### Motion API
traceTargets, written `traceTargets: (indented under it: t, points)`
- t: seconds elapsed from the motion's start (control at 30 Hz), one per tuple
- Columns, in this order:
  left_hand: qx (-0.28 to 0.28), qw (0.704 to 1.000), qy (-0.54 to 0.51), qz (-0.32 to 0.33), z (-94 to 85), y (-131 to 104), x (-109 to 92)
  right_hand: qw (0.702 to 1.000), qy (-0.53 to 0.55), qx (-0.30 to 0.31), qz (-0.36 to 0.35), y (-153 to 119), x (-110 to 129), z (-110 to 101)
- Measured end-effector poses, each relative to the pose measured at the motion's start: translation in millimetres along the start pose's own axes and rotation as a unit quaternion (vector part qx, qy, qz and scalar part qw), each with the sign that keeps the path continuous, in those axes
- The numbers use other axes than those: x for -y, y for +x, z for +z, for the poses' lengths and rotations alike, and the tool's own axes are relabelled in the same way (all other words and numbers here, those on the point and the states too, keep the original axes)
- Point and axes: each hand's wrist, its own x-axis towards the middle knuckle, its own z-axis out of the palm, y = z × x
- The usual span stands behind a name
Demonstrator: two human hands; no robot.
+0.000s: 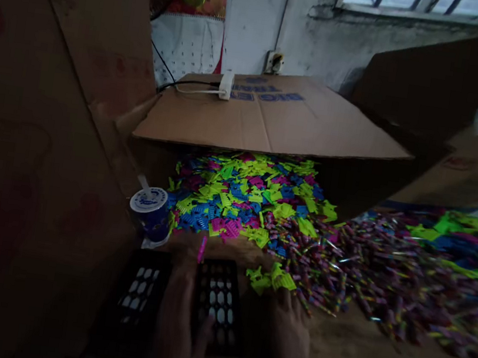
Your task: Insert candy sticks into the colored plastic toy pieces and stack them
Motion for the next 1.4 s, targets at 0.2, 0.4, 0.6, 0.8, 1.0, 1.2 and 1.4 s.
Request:
traceTargets:
  t: [0.2, 0.4, 0.6, 0.8, 1.0, 1.2, 1.4]
  points:
    - [-0.012, 0.946, -0.305, -0.112, -17.4, 93, 7, 0.987, 0.146, 0.063, 0.019, 28, 19, 0]
    - [0.150, 0.900, -0.390, -0.127, 17.5, 138, 0, 0.985, 0.148, 0.063, -0.061, 35, 32, 0]
    - [0.186, 0.877, -0.423, -0.129, 32.2, 134, 2, 0.953, 0.292, 0.049, -0.069, 34, 12, 7]
    - [0.193, 0.874, -0.422, -0.147, 34.6, 132, 8, 0.835, 0.548, 0.044, -0.021, 48, 52, 15]
    - [0.203, 0.871, -0.418, -0.161, 37.7, 130, 14, 0.795, 0.600, 0.076, -0.037, 65, 95, 39]
    - [0.204, 0.856, -0.441, -0.177, 38.8, 130, 18, 0.835, 0.544, 0.066, -0.039, 68, 94, 51]
    - [0.182, 0.836, -0.477, -0.199, 48.7, 126, 20, 0.886, 0.456, 0.013, -0.081, 71, 100, 36]
